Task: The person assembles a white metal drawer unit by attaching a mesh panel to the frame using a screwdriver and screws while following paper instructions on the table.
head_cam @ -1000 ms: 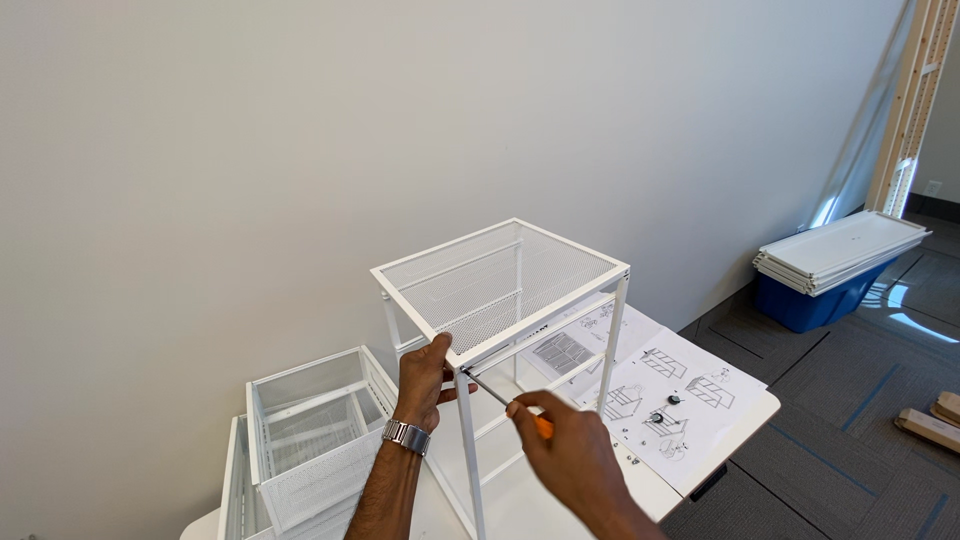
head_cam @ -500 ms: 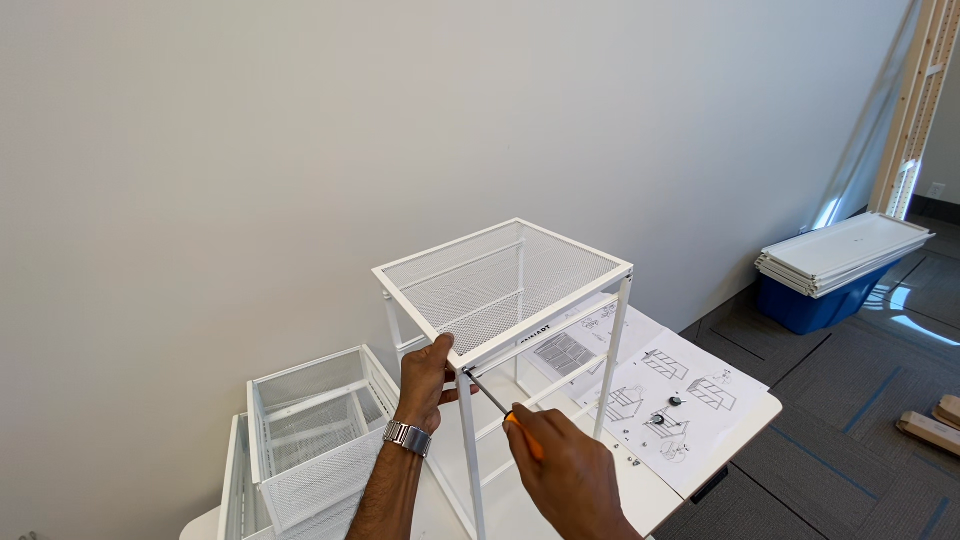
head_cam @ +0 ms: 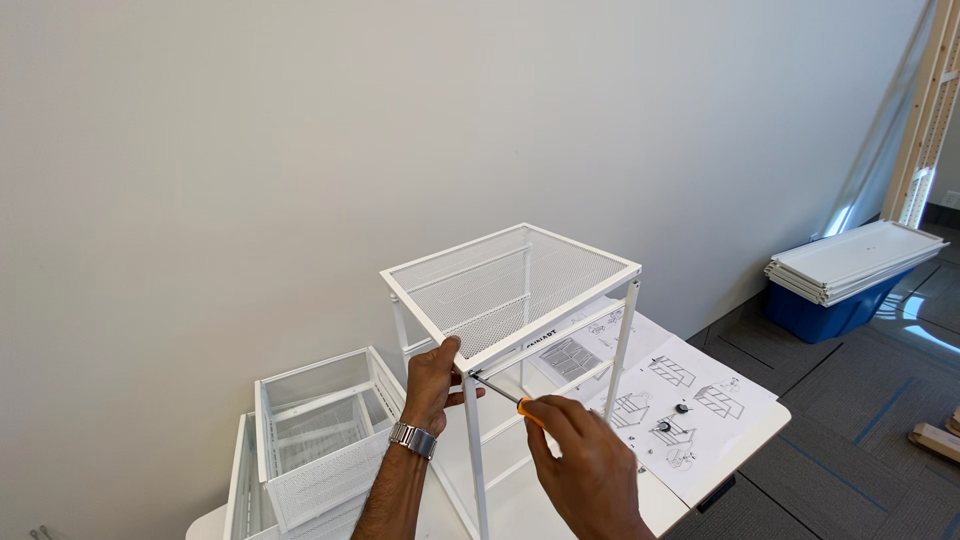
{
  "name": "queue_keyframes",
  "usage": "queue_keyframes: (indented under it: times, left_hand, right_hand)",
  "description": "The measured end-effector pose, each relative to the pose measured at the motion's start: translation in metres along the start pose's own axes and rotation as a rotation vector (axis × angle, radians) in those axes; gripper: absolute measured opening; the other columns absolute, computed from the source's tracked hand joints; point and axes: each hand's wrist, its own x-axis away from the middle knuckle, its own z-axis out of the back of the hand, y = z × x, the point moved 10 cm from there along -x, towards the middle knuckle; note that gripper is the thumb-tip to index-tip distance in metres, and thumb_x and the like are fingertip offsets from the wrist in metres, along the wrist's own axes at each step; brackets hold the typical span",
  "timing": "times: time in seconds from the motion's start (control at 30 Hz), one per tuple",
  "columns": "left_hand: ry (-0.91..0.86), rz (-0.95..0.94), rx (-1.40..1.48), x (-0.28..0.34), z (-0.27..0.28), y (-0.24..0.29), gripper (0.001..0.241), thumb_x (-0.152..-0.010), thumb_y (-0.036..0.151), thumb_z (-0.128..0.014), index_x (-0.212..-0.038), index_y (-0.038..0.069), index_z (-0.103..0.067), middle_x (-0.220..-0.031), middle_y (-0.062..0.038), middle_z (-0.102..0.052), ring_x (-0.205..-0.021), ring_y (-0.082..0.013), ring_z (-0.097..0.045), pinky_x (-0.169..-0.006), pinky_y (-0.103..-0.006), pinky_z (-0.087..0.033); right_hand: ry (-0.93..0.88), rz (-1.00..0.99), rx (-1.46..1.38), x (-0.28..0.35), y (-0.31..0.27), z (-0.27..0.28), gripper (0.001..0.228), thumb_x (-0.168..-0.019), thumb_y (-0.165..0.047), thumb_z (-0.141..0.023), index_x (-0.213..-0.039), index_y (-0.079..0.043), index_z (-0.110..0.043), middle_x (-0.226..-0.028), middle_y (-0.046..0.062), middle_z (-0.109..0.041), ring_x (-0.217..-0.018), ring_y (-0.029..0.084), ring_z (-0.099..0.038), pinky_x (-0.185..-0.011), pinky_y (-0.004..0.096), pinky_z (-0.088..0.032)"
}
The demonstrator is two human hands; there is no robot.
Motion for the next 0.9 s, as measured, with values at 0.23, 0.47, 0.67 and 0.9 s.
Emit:
queue_keyframes:
  times: [0.23,0.47,0.67,0.9]
  left_hand:
    - [-0.009,-0.007,0.013,0.0,-0.002,0.001,0.04,-0.098,0.032,-0.077,-0.072,0.008,-0.057,-0.067,-0.009,-0.059,-0.059,-0.0237,-0.062,-0.055,-0.0482,-0.07]
    - [-0.01,-0.013,0.021,-0.006,0.0,-0.004,0.045,-0.098,0.032,-0.078,-0.068,0.01,-0.054,-0.063,-0.008,-0.056,-0.055,-0.023,-0.059,-0.054,-0.0474,-0.068]
    - [-0.003,-0.01,-0.006,-0.001,0.0,-0.003,0.041,-0.097,0.034,-0.077,-0.071,0.011,-0.055,-0.065,-0.008,-0.059,-0.056,-0.0243,-0.063,-0.053,-0.0436,-0.066]
    - [0.003,0.005,0.014,0.0,0.0,-0.002,0.039,-0.098,0.03,-0.077,-0.072,0.009,-0.058,-0.067,-0.01,-0.063,-0.059,-0.0237,-0.062,-0.056,-0.0474,-0.069]
  right_hand:
    - [0.133,0.153,0.3,0.003,-0.015,0.0,0.014,-0.1,-0.038,-0.072,-0.106,-0.028,-0.08,-0.063,-0.004,-0.072,-0.055,0.022,-0.064,-0.053,0.039,-0.05]
    - [-0.208,0.137,0.121,-0.003,-0.014,-0.014,0.028,-0.093,-0.013,-0.072,-0.12,-0.02,-0.065,-0.114,0.0,-0.059,-0.06,0.025,-0.063,-0.039,0.039,-0.056]
    - [0.254,0.373,0.353,0.014,-0.04,0.003,0.003,-0.101,-0.02,-0.076,-0.101,-0.023,-0.074,-0.063,-0.006,-0.048,-0.053,0.013,-0.047,-0.037,0.034,-0.04]
    - [-0.453,-0.479,-0.108,0.008,0.032,-0.028,0.035,-0.095,-0.042,-0.075,-0.125,-0.034,-0.061,-0.113,-0.012,-0.07,-0.087,0.016,-0.065,-0.088,0.033,-0.052]
